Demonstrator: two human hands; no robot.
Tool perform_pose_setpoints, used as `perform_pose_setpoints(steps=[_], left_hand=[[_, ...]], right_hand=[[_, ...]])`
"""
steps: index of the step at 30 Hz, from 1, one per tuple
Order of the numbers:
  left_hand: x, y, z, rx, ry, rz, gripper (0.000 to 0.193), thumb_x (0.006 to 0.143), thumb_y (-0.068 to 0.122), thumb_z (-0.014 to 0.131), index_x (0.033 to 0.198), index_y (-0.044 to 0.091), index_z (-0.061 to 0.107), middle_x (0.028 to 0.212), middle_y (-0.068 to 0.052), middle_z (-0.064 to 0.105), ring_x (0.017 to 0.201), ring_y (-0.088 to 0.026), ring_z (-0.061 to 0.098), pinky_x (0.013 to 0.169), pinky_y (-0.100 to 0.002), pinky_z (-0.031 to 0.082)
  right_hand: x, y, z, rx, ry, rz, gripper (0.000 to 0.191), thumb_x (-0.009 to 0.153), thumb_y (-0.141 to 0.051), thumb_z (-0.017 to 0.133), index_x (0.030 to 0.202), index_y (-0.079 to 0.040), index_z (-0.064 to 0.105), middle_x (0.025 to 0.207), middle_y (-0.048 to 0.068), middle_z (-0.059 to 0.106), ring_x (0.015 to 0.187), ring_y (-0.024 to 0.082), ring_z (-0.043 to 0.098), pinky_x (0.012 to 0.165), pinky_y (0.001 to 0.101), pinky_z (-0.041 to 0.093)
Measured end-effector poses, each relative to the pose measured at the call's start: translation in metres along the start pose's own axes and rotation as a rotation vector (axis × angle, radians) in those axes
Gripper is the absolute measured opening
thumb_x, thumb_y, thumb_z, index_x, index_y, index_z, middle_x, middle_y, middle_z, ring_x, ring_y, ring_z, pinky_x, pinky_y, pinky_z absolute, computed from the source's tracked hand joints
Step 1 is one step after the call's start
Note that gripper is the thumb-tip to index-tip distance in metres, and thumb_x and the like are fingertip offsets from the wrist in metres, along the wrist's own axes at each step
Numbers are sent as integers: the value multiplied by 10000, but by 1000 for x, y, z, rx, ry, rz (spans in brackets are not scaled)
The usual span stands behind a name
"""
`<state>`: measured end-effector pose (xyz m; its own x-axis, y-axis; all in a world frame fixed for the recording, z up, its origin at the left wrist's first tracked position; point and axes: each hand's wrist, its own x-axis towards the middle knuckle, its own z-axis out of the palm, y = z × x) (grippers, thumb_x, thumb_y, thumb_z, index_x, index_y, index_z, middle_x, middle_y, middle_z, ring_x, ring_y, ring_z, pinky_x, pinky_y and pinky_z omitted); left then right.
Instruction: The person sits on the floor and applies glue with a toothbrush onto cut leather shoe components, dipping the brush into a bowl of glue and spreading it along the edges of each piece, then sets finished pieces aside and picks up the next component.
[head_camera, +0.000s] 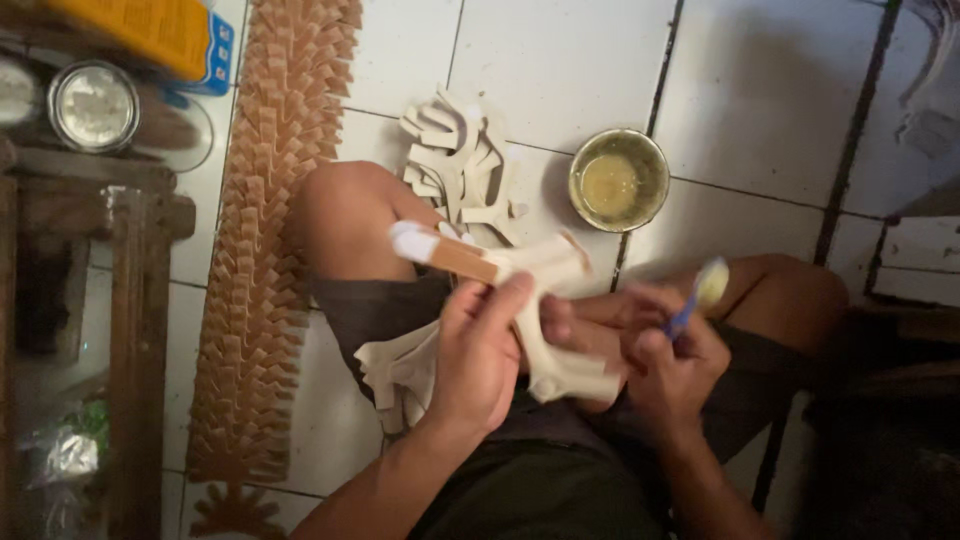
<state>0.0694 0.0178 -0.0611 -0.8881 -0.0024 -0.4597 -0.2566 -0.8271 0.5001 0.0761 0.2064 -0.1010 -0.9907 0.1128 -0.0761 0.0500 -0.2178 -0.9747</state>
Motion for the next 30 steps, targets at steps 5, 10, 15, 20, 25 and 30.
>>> perform_pose_setpoints(steps=[5, 10, 15, 20, 25, 30], left_hand=[[9, -1, 20, -73, 93, 143, 200, 1038, 153, 605, 1137, -20, 623, 961, -111, 660, 857, -185, 636, 767, -380, 564], [10, 0, 33, -148, 88, 146, 195, 1012, 150, 605, 1149, 12, 616, 1029, -71, 659, 888, -164, 608, 812, -399, 553], [13, 4, 34, -181, 125, 141, 198, 1032, 179, 590, 1166, 33, 606, 1039, -65, 652, 926, -164, 604, 859, -407, 543], [17, -4, 21, -161, 53, 131, 232, 1017, 172, 603, 1182, 10, 610, 1077, -89, 661, 998, -187, 635, 943, -412, 554], [13, -14, 0, 399, -21, -102, 350, 907, 89, 705, 1233, -33, 662, 1136, -51, 715, 987, -83, 649, 889, -261, 535], [9, -4, -11, 584, -110, -82, 320, 913, 55, 765, 1199, -80, 713, 978, -42, 725, 844, -76, 616, 759, -234, 517]], right_hand=[[-28, 27, -17, -220, -24, -21, 267, 810, -1, 600, 1030, 51, 741, 815, 18, 677, 701, 75, 602, 628, 224, 462], [-26, 33, -16, -315, 94, 151, 127, 865, -56, 724, 895, 67, 736, 671, 32, 685, 577, 83, 601, 520, 240, 456], [-15, 29, -4, 49, 133, 362, 130, 895, -16, 717, 792, 52, 673, 594, 35, 583, 477, 67, 448, 429, 255, 320], [-10, 29, 6, 224, 193, 429, 50, 886, -4, 688, 851, 30, 677, 608, 29, 575, 471, 65, 435, 421, 251, 303], [-3, 26, 10, 222, 163, 323, 89, 921, 13, 715, 868, 50, 654, 660, 16, 569, 506, 58, 423, 443, 254, 289], [-4, 14, 6, 367, 103, 366, 117, 897, -40, 712, 946, 66, 717, 635, 33, 604, 501, 69, 472, 451, 244, 343]])
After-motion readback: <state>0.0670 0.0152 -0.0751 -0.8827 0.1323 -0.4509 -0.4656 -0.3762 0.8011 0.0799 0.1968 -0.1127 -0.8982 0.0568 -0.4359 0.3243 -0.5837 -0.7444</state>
